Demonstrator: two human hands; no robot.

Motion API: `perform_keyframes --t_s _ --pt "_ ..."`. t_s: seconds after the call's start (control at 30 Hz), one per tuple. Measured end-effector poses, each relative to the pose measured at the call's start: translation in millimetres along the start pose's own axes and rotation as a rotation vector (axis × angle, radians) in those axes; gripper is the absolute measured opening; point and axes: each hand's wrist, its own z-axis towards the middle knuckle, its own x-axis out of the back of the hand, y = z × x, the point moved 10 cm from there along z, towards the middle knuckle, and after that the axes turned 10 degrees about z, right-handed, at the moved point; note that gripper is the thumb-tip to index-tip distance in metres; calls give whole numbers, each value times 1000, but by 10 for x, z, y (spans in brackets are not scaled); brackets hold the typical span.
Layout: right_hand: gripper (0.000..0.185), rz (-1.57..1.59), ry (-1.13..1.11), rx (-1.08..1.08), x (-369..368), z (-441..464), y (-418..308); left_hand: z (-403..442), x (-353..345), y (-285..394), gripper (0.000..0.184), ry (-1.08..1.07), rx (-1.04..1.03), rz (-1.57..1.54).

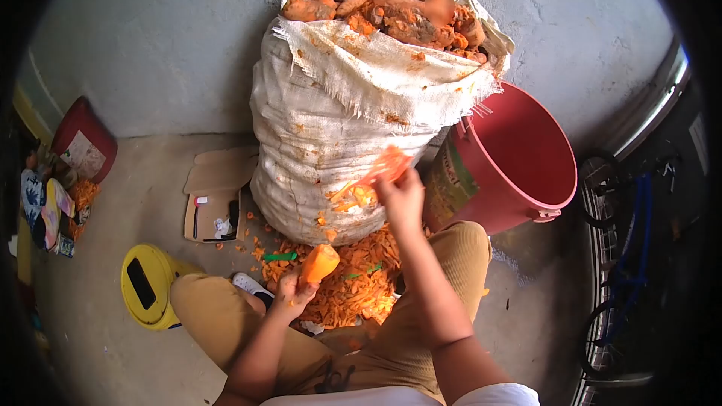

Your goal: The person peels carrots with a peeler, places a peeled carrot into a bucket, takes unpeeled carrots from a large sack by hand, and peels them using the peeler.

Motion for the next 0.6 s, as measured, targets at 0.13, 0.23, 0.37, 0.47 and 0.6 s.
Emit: perform_keyframes --t_s 0.13,0.23,0.37,0.47,0.6 --pt "23 91 -118 4 -100 -60 -299 23 58 -56 35 24 2 -28" --pt "25 51 -339 -149 -563 -589 -238 38 31 -79 35 15 0 -2" --pt "25 -16 -133 -75 -321 -328 51 9 89 255 35 68 -130 41" --pt "22 86 50 -80 185 36 192 6 139 332 33 108 -150 176" --pt "23 81 -15 -116 162 -138 244 57 193 321 32 210 -86 347"
